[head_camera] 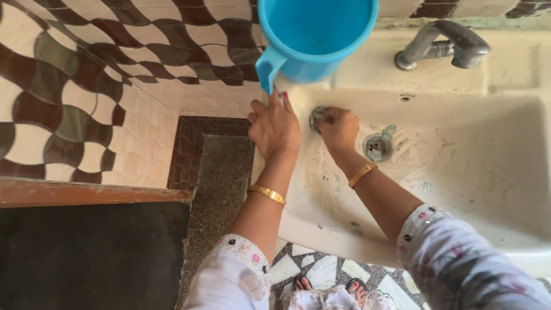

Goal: The person scrubs a white sink with a green sponge, focusing on the basin and drain area. They repeatedly wipe the sink surface in circular motions while standing in place.

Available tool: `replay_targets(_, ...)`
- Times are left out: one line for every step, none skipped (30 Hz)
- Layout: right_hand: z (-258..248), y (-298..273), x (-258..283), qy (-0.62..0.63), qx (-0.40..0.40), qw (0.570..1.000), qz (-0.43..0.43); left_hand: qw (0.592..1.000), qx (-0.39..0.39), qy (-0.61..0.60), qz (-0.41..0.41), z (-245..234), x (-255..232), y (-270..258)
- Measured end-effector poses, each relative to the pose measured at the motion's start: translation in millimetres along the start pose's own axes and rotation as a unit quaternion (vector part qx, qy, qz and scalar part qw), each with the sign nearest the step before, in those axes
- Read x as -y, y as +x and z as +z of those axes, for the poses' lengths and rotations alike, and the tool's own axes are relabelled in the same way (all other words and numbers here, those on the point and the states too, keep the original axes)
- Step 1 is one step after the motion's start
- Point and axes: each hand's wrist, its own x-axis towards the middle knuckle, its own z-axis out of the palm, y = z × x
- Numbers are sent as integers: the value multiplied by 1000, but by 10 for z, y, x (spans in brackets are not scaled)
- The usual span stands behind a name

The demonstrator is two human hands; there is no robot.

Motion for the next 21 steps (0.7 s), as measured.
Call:
replay_targets(2, -26, -14, 4, 7, 999, 49, 1000, 19, 0, -6, 7, 2, -38)
replay_targets(20, -42, -20, 12, 1, 1000, 21, 1000, 17, -1, -2, 5, 16, -56)
replay_targets(72, -25, -27, 20, -2, 1000, -10, 1000, 12, -3, 1, 11, 30, -50)
replay_targets(108, -11, -41, 29, -6, 999, -41, 1000, 7, -5, 3, 15, 41, -47)
replay_targets(60, -52, -79, -14, -11, 998, -58, 1000, 13, -2, 4, 5, 50, -70)
replay_targets(-30, -116, -118, -56, -17, 996, -74, 1000, 19, 1, 5, -12, 56, -98)
replay_targets(-73, -95, -101, -96, -24, 991, -96, 1000, 20, 4, 5, -45, 40, -76)
replay_targets(-47, -34, -40, -68, -13, 993, -96, 1000, 8, 1, 7, -71, 22, -41)
replay_targets(-16, -31, 9, -43, 1, 995, -89, 1000, 4, -1, 8, -55, 24, -55)
replay_targets(-2, -22, 56, -19, 14, 996, -82, 1000, 0, -3, 10, -21, 30, -62)
replay_targets(12, -3, 100, 13, 20, 997, -68, 1000, -4, -3, 9, 25, 44, -38)
replay_targets(20, 17, 139, 44, 26, 997, -54, 1000, -7, -4, 9, 79, 47, -3)
replay_targets(26, 38, 182, 77, 29, 996, -43, 1000, -15, -5, 12, 118, 55, 32)
replay_targets(32, 12, 210, 71, 33, 995, -57, 999, -38, 1, 17, 149, 93, 30)
replay_targets(5, -24, 223, 62, 36, 995, -72, 998, -60, 4, 23, 178, 111, 13)
replay_targets(-22, -64, 224, 52, 39, 994, -86, 996, -82, 7, 29, 204, 117, 6)
replay_targets(-67, -198, 184, 70, 86, 988, -110, 999, -50, 10, 14, 243, 137, -38)
replay_targets(-126, -346, 145, 89, 132, 978, -134, 1000, -18, 14, -2, 261, 157, -49)
replay_targets(-216, -589, 123, 60, 183, 977, -88, 1000, -2, 14, -14, 236, 137, 72)
replay_targets(-311, -834, 118, 31, 233, 971, -42, 1000, -23, -8, -13, 208, 113, 170)
replay_targets(-362, -941, 100, 34, 247, 967, -47, 999, -29, -24, -16, 211, 139, 143)
